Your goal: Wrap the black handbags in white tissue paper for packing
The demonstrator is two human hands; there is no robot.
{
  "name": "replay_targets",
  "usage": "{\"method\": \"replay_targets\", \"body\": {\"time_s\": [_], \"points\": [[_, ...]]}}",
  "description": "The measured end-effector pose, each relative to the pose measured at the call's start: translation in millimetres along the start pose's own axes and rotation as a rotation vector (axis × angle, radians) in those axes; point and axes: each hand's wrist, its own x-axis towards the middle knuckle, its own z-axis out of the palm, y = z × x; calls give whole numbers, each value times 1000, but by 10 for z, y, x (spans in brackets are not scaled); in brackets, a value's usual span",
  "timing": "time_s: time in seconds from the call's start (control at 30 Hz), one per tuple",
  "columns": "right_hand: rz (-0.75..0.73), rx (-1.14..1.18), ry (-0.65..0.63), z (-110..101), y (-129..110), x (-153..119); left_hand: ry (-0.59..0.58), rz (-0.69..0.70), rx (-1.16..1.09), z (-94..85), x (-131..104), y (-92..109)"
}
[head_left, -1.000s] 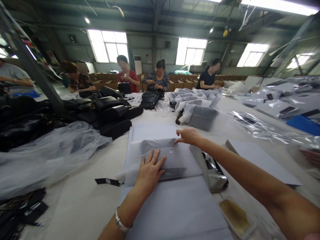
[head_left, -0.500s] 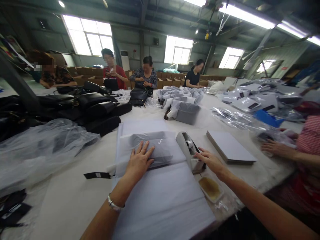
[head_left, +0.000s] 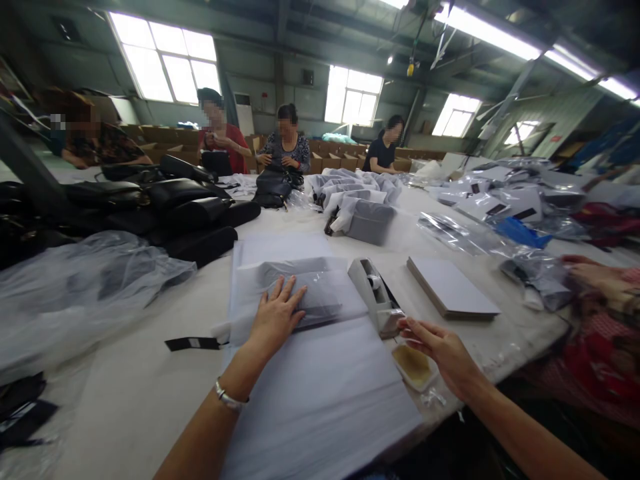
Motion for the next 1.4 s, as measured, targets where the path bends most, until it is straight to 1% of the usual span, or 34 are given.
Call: {"method": "replay_targets", "body": {"time_s": [0.07,0.1,0.17,0.33,0.4,0.5,0.53,0.57,0.63,0.7,0.8,0.9,1.0,1.07,1.17,1.23,1.3,1.4], "points": [[85,13,-42,-39,88,34,3,1,2,4,0,-5],[91,-13,-59,-57,113,72,5,0,3,6,1,-7],[21,-170,-75,-91,122,174,8,1,1,8,3,-12],[-298,-888,-90,-244,25,386,8,5,-27,18,8,-26],[-418,-1088,-61,-346,-20,398,12,7,-52,28,11,-39],[-664,-1278,11,-481,-155,372,25,16,-100,32,30,-76],[-747,-1321,10,-500,-230,368,30,19,-124,25,41,-94],[-825,-1353,-17,-498,-317,373,38,20,-153,14,54,-115],[-963,-1380,-131,-417,-516,411,59,5,-227,-18,83,-166],[-1076,-1362,-260,-229,-718,479,77,-40,-293,-50,108,-233],[-1193,-1272,-415,218,-968,590,98,-139,-344,-61,127,-365],[-1234,-1176,-593,782,-1138,692,141,-206,-395,-21,123,-514],[-1244,-1142,-756,1381,-1241,830,198,-215,-491,44,107,-624],[-1261,-1161,-833,1767,-1288,952,238,-208,-560,89,96,-664],[-1288,-1276,-894,2265,-1347,1134,285,-204,-639,146,88,-694],[-1267,-1423,-909,2508,-1386,1214,295,-204,-667,171,89,-710],[-1226,-1570,-907,2673,-1423,1248,294,-209,-677,186,95,-725],[-1188,-1702,-887,2806,-1467,1234,285,-221,-671,191,105,-737]]}}
